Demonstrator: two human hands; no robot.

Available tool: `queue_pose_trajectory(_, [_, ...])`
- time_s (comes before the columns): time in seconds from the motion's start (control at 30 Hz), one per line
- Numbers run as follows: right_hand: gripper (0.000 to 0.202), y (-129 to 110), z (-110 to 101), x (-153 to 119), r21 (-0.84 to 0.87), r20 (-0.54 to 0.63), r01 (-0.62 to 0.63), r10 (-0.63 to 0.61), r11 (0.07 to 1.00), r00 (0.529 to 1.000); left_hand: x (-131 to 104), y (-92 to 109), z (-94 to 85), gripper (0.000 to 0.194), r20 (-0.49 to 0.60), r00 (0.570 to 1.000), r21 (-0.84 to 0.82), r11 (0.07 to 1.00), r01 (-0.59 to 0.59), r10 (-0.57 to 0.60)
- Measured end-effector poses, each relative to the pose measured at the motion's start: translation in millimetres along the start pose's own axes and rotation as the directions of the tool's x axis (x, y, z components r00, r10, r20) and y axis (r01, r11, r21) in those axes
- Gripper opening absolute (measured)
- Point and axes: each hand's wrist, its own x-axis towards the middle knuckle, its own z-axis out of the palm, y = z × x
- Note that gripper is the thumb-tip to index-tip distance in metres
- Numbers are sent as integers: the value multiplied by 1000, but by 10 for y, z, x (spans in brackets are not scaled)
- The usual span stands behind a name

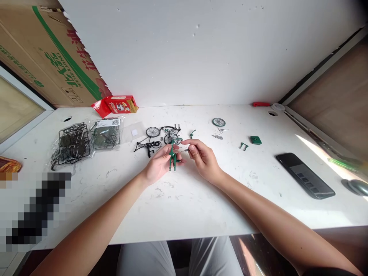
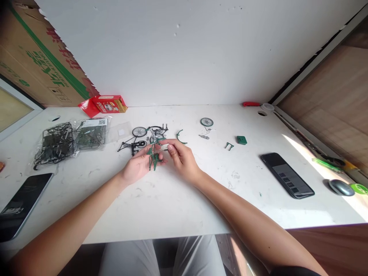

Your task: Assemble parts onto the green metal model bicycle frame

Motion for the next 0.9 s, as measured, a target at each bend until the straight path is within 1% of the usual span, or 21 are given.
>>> queue_pose_trajectory(0.13, [31,-9,34,-16,43,-48,13,-11,999,999,1,12,6,31,-20,999,2,1000,-29,29])
queue_pose_trajectory(0.37, [39,-15,51,-17,115,-80,-5,15,993,997,8,15,-11,32,-7,999,-7,999,-38,38])
queue_pose_trajectory(0.43, [34,11,43,-8,96,-88,-4,13,995,996,6,24,-8,32,-4,999,-14,999,-39,39])
queue_pose_trajectory(0.57, [19,74,26,7,-9,-95,10,-11,1000,995,5,36,-3,31,4,999,-15,999,-44,44])
queue_pose_trajectory(0.67, [19,103,17,19,-58,-93,40,-45,998,995,8,41,-6,32,4,999,-19,999,-44,44])
queue_pose_trajectory(0.77, [26,100,3,36,-60,-76,60,-65,996,995,15,48,-14,32,-2,999,-28,999,-45,45])
queue_pose_trajectory(0.83, [31,72,-1,43,-64,-79,26,-31,998,996,20,44,-19,32,-6,999,-25,999,-49,48])
queue_pose_trajectory(0.9, [32,24,13,41,-41,-65,-48,45,998,997,24,27,-20,32,-6,999,-14,999,-45,45])
